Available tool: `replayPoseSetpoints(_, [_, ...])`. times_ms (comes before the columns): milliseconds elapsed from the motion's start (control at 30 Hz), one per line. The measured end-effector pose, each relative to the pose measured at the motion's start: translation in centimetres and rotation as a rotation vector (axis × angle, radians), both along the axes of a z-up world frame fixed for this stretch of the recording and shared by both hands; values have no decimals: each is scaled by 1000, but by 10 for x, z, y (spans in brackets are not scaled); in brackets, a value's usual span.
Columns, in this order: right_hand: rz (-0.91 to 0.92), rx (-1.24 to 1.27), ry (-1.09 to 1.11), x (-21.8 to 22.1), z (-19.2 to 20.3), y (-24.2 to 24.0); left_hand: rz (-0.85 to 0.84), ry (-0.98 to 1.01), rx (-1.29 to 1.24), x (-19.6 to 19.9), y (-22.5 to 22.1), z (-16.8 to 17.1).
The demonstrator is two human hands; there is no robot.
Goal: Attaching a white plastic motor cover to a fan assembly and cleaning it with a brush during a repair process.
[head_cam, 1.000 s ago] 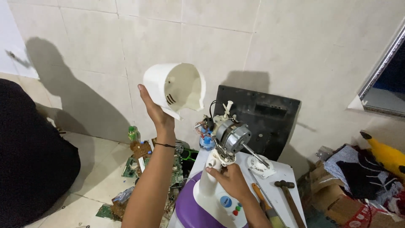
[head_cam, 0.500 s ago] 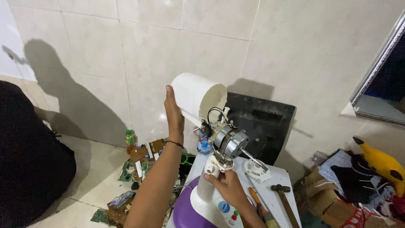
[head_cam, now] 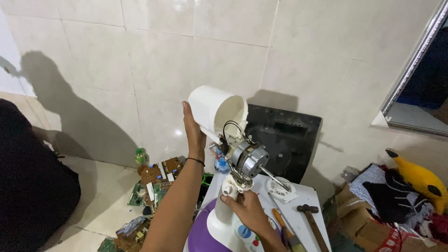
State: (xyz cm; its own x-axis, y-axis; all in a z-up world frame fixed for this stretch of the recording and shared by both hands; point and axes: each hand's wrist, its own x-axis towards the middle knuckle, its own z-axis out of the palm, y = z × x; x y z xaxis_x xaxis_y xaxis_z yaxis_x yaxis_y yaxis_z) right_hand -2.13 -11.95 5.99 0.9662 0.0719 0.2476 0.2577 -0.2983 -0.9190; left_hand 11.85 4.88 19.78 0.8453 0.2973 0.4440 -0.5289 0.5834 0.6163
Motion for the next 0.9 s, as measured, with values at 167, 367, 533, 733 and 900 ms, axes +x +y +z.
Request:
replayPoseSetpoints(167, [6,43,15,-2,2,1,-4,3,-43,3,-4,3])
replayPoseSetpoints(367, [2,45,19,-6,4,2,104,-7,22,11,1,-2])
replayPoseSetpoints(533, [9,20,-46,-3,0,1,173,76,81,9,11,-17])
replayPoseSetpoints(733, [29,111,-35,-13,12,5,31,136,91,6,-6,-35])
replayPoseSetpoints(900, [25,111,-4,-4,-1,2,-35,96,17,11,-18,-42])
